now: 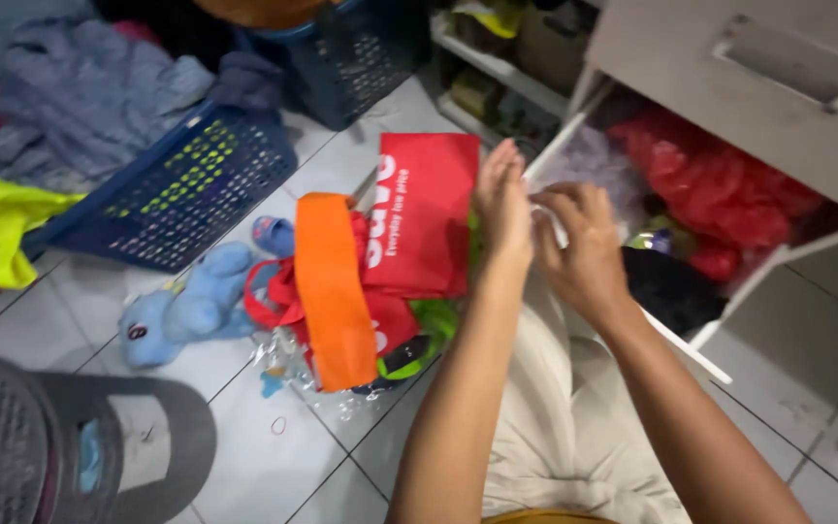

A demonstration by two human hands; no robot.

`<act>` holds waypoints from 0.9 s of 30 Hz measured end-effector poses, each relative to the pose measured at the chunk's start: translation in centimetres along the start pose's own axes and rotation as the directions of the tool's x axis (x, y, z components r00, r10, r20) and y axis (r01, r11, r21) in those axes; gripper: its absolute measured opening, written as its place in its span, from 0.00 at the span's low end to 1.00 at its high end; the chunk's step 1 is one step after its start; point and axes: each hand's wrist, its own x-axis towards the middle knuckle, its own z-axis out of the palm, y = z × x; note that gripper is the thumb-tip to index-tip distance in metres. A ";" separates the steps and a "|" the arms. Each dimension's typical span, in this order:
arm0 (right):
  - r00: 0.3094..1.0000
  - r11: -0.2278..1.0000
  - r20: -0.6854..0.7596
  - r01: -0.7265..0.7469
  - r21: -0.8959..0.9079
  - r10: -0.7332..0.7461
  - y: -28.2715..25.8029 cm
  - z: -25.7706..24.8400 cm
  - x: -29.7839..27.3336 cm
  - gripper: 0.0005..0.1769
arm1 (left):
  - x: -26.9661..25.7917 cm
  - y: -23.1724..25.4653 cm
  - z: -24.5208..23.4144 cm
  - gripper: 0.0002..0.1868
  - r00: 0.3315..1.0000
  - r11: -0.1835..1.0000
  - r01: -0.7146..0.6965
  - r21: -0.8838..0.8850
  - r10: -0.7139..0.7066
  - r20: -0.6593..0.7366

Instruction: The person sits on the floor and folds several reusable shopping bags, including orange, red, and green ones, then places them into an open white drawer.

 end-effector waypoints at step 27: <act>0.840 0.907 0.456 -0.396 0.145 0.293 -2.9 17.2 -2.7 0.26 | 1.9 14.5 -26.3 0.48 0.875 0.149 0.295 0.944 0.355 -0.330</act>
